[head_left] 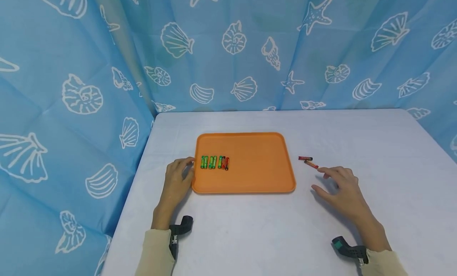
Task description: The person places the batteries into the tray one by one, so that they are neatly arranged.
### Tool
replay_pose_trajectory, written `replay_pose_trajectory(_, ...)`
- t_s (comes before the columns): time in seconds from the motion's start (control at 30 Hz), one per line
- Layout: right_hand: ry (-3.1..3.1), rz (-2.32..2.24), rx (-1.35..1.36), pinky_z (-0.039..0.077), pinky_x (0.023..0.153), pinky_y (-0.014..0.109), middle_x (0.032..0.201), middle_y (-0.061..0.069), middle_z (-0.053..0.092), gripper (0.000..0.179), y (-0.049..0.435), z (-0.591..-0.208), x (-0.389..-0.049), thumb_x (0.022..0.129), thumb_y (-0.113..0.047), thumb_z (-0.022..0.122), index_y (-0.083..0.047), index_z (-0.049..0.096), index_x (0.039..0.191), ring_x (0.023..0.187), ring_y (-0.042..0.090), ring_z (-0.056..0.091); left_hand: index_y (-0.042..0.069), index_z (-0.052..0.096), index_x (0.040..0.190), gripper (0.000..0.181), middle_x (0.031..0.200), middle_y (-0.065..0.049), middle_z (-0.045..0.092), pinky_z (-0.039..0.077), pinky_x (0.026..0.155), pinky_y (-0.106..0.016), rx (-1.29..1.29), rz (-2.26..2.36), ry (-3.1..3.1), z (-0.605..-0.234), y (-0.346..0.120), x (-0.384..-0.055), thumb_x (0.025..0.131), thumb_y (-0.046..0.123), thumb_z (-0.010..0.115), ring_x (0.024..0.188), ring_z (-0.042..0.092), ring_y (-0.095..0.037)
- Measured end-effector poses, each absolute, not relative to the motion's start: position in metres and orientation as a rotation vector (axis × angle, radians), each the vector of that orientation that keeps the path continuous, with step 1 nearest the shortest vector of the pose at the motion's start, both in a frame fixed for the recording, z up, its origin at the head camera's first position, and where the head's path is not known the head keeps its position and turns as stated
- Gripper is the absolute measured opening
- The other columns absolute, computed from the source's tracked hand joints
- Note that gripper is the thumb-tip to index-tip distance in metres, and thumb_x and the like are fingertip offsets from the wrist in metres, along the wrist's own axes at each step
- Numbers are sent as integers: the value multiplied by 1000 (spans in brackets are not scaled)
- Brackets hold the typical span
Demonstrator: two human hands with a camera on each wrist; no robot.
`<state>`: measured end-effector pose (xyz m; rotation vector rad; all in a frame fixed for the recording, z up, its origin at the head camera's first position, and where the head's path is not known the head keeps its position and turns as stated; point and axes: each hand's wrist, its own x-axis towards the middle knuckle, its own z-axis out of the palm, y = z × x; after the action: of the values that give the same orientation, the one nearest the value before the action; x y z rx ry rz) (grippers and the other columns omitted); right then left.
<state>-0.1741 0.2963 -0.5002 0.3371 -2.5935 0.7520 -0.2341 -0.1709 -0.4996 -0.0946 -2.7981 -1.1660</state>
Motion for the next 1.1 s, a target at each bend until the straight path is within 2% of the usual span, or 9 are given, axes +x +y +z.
replay_pose_trajectory(0.13, -2657, 745, 260, 29, 78, 52, 99, 7, 56, 57, 311, -500, -168, 72, -17, 88, -7, 64, 123, 102, 32, 43, 17, 58, 138, 37, 135, -6, 53, 30, 115, -52, -93, -1159, -2799, -500, -171, -234, 102, 23, 55, 138, 34, -29)
replay_pose_trajectory(0.3, -2759, 754, 167, 27, 82, 64, 113, 15, 54, 59, 330, -500, -161, 80, -23, 83, -8, 59, 131, 113, 43, 39, 16, 57, 138, 37, 135, -7, 53, 30, 115, -51, -107, -1157, -2800, -500, -170, -235, 102, 22, 54, 137, 35, -30)
replay_pose_trajectory(0.47, -2796, 757, 115, 25, 86, 72, 117, 19, 53, 54, 344, -505, -160, 85, -21, 77, -8, 56, 133, 116, 47, 37, 16, 57, 138, 36, 133, -8, 53, 31, 114, -52, -125, -1156, -2792, -499, -171, -235, 102, 22, 55, 136, 36, -31)
replay_pose_trajectory(0.7, -2826, 769, 98, 30, 86, 70, 115, 20, 54, 49, 348, -507, -162, 88, -21, 74, -5, 56, 131, 113, 46, 39, 15, 58, 137, 36, 133, -8, 54, 31, 114, -52, -131, -1161, -2784, -498, -172, -234, 102, 22, 55, 136, 36, -31)
replay_pose_trajectory(0.93, -2886, 792, 41, 33, 91, 73, 122, 23, 50, 49, 347, -503, -161, 92, -22, 70, -1, 54, 133, 119, 47, 37, 14, 58, 137, 36, 134, -10, 53, 31, 113, -54, -143, -1166, -2771, -497, -172, -235, 102, 21, 55, 136, 36, -33)
replay_pose_trajectory(1.1, -2888, 794, 47, 36, 93, 72, 119, 21, 52, 48, 347, -500, -160, 92, -22, 71, 0, 55, 131, 118, 46, 40, 15, 58, 137, 36, 135, -9, 53, 30, 114, -53, -119, -1156, -2785, -498, -172, -235, 102, 22, 54, 137, 35, -32)
